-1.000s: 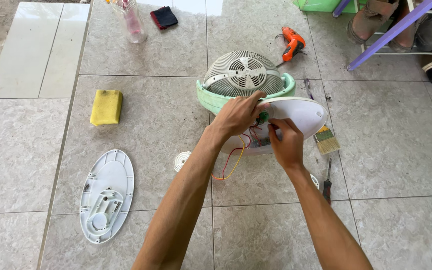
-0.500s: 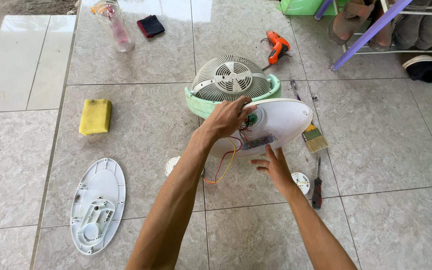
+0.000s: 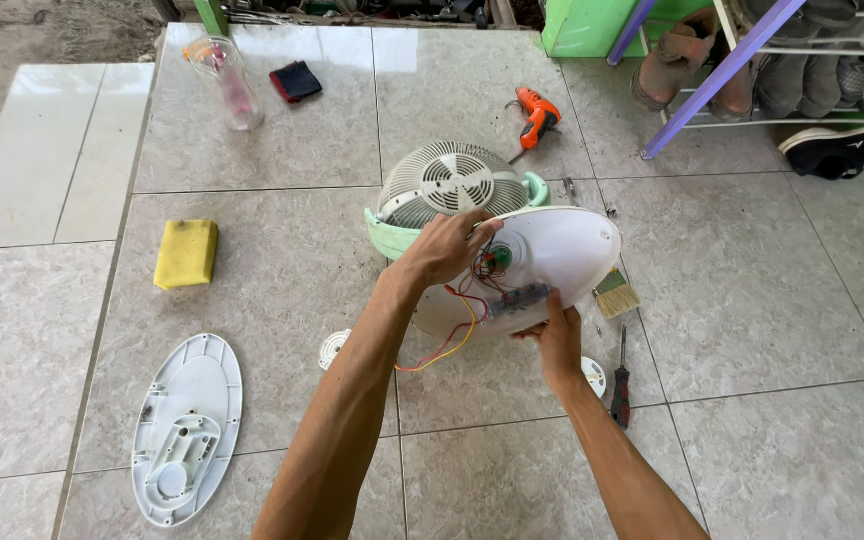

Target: The person is repairing a disassembled electric fan on a tiled floor. They use a screwdriver to manipulate the internal wiring and components of the fan's motor housing and base.

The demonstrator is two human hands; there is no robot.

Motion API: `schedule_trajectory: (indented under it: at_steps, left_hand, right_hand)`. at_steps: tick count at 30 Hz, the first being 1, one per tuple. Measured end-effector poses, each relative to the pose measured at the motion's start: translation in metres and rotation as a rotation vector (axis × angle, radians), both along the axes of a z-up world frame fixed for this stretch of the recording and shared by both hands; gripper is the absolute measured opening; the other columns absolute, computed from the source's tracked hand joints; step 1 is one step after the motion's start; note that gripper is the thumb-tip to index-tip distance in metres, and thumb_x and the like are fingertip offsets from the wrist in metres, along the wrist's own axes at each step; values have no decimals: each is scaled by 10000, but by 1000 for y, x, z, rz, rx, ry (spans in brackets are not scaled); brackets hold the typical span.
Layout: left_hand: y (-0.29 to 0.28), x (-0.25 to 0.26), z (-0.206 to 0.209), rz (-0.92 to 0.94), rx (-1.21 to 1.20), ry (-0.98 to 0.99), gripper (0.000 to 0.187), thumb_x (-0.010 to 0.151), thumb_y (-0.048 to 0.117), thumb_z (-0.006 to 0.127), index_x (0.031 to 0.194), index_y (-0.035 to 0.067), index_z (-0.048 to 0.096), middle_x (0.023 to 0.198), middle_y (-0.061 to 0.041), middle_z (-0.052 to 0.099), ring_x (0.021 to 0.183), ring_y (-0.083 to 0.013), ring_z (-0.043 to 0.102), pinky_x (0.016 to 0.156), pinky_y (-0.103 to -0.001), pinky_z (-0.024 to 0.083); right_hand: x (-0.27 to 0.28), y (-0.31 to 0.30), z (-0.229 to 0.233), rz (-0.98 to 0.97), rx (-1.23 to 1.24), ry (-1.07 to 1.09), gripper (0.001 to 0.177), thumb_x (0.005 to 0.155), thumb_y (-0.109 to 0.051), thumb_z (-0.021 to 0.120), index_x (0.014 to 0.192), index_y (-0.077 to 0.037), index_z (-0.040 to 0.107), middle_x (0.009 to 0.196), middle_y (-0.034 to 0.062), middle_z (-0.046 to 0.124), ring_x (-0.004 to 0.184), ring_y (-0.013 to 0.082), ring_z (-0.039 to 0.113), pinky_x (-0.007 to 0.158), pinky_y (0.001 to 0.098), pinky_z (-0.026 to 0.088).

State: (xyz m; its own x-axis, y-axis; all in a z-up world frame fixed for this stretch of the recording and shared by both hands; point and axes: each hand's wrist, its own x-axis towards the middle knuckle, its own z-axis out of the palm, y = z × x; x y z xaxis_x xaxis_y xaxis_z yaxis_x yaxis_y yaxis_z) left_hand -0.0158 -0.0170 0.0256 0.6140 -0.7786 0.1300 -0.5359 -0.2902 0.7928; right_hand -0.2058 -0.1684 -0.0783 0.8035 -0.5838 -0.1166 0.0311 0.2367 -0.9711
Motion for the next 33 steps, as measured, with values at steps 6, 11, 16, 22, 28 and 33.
schedule_trajectory:
  at_steps: [6,11,16,22,28,33]
  left_hand:
    - [1,7,3,-28,17,148,541,1043,474,402,1307,81,664,1161,-218,723,1113,-408,671,951,-485,500]
    - [-12,7,6,0,14,98,512,1063,438,393,1246,48,671,1080,-225,741,1044,-439,678,915,-499,499]
    - [-8,3,-4,14,-36,116,530,1054,465,419,1182,23,682,1037,-209,741,1004,-415,692,877,-491,513]
    - [-8,-6,-23,-55,-4,206,516,911,467,598,1224,63,670,1018,-191,757,943,-338,746,855,-457,563]
    - [-11,-29,-47,14,46,71,382,882,262,659,1203,57,673,972,-202,761,908,-366,734,848,-478,556]
    - [-21,-49,-74,66,-69,-121,331,907,240,685,1182,58,653,1020,-210,712,941,-404,691,838,-498,542]
  right_hand:
    - [-9,3,41,-209,-224,167,430,1022,-394,415,935,-6,577,620,102,548,392,204,461,326,360,348]
    - [5,-9,72,-184,-218,142,485,1017,-434,403,872,-2,569,632,55,560,445,160,513,361,321,382]
    - [3,-9,64,-152,-245,154,520,1035,-457,385,867,-3,575,650,61,566,472,147,528,372,313,392]
    - [-9,-12,32,-81,-322,168,577,1072,-524,312,918,-26,559,663,62,570,502,146,536,405,311,426]
    - [-18,-29,-12,-24,-241,171,554,1063,-525,380,906,-33,580,690,34,613,545,127,575,466,294,485]
    - [-26,-50,-53,-25,-168,280,558,1071,-543,424,922,-29,579,644,47,568,489,117,498,410,286,364]
